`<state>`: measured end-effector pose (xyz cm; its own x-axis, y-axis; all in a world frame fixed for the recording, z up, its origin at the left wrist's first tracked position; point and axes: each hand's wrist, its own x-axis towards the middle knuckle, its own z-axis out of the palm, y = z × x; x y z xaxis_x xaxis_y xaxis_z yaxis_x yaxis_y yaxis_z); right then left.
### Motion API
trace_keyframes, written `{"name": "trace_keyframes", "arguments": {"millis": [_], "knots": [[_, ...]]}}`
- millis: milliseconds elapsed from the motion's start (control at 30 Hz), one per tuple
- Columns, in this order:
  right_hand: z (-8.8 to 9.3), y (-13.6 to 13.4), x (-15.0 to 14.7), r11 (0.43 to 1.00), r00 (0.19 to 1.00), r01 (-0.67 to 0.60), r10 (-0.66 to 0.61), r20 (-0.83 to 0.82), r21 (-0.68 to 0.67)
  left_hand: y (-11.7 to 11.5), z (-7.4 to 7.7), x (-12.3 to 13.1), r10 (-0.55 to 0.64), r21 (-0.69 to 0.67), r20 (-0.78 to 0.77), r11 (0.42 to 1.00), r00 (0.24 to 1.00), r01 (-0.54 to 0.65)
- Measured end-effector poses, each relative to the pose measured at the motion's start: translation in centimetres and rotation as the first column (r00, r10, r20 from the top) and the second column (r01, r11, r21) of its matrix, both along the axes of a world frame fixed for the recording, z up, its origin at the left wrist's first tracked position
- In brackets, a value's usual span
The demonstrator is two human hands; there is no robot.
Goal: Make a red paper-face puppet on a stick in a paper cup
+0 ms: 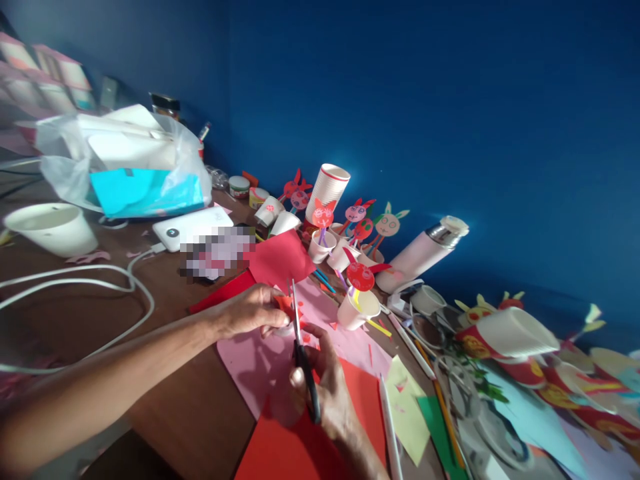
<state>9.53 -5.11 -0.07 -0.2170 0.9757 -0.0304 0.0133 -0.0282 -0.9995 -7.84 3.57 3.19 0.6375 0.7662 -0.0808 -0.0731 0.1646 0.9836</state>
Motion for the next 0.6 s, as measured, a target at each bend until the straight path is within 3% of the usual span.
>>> {"name": "trace_keyframes", "arguments": {"millis": [267,467,600], "knots": [[0.22,-0.19,0.23,0.996,0.998,-0.063,0.063,-0.015,-0.057,0.33,0.1,-0.74,-0.067,0.039,-0.051,0.997,0.996,0.069],[0.29,-0.12,0.51,0.993,0.998,-0.066,0.065,-0.019,-0.097,0.55,0.01,-0.88,-0.032,0.037,-0.109,0.999,0.994,0.037],[-0.09,0.0,0.7,0.998,0.999,-0.027,0.026,-0.019,-0.049,0.39,-0.12,-0.38,0.014,-0.031,-0.094,0.999,0.996,-0.017]]}}
